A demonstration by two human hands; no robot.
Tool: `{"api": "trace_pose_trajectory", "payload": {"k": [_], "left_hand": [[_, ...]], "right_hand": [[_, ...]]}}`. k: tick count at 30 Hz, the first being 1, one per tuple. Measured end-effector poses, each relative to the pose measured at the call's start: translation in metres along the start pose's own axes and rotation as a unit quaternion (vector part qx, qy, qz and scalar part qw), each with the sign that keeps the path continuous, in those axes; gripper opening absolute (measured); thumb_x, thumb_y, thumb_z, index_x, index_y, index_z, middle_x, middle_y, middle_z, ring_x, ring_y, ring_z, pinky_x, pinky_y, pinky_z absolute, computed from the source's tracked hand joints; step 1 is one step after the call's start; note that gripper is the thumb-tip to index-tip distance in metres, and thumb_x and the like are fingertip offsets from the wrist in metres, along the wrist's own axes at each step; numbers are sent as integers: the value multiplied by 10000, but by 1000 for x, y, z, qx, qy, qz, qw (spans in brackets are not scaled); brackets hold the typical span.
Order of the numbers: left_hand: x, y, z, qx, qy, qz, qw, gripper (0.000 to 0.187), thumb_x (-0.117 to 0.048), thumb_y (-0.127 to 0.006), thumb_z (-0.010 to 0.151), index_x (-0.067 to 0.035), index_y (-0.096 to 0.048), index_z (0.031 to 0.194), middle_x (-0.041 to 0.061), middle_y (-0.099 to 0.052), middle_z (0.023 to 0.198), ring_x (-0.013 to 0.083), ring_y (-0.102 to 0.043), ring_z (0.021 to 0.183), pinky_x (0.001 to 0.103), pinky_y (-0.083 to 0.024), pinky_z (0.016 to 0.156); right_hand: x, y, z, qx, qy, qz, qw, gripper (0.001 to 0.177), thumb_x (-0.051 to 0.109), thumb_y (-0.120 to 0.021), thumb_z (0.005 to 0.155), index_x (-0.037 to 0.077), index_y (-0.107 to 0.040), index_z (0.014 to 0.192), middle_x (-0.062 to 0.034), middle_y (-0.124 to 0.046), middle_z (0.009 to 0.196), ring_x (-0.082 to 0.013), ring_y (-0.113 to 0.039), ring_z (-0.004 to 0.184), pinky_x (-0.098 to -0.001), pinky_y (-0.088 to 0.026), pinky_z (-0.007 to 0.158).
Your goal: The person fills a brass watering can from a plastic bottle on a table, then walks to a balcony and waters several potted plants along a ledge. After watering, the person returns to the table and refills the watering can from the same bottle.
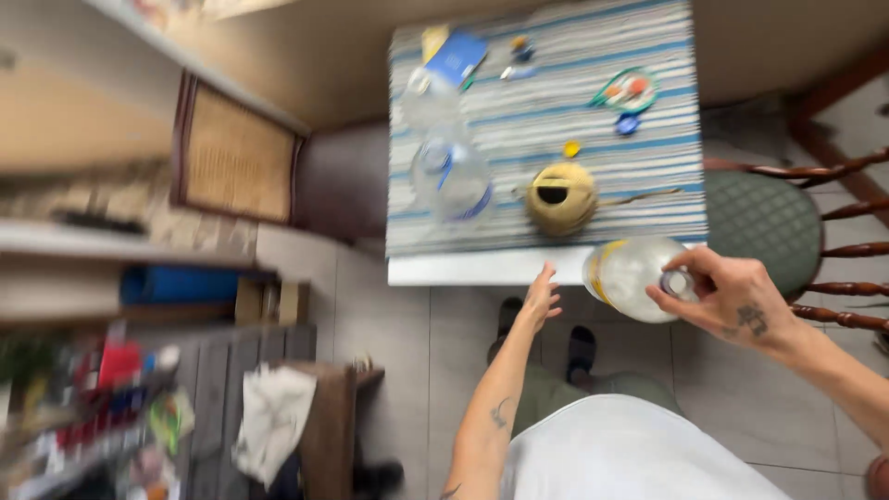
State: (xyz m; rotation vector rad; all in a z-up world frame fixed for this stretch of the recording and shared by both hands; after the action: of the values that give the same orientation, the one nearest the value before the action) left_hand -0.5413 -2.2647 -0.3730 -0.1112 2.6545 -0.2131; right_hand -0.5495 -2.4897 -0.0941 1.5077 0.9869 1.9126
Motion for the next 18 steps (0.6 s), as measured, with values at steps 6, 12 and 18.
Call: {"api": "trace_pose_trajectory", "payload": {"k": [6,12,18], "left_hand": [[-10,-1,-99,35,-8,-122,992,842,-718,-314,773,-259,-296,1479,56,-339,1516,373,-365,1339,548,-367,1020],[27,43,-84,98,-122,-282,946,373,-541,-428,926,-196,-557,869,36,-560,840,249,-560,778,453,-499,637],[53,76,-82,118,-139,-329,927,460,-569,-411,909,-153,-595,979,93,-601,967,273,-597,889,468,-527,684]], "right_hand": [[52,-22,16,71,94,57,991,326,304,-782,712,121,-602,912,15,-493,523,-89,-402,448,-236,-383,499],[92,-42,18,72,138,29,987,332,306,-776,765,151,-645,1028,14,-545,636,-99,-442,483,-264,-387,541],[129,-81,3,-12,244,95,965,529,278,-667,857,87,-573,1341,-201,-475,1359,-351,-389,1304,-452,-370,974]]}}
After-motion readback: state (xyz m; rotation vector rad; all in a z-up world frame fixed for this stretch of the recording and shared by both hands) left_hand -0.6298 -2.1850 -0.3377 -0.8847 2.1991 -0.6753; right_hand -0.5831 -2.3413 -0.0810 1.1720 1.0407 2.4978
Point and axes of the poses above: each hand's wrist, its own z-axis towards the middle knuckle, its own y-axis out of the back of the hand, x = y × z, the point moved 2 cm from there along z, towards the middle knuckle
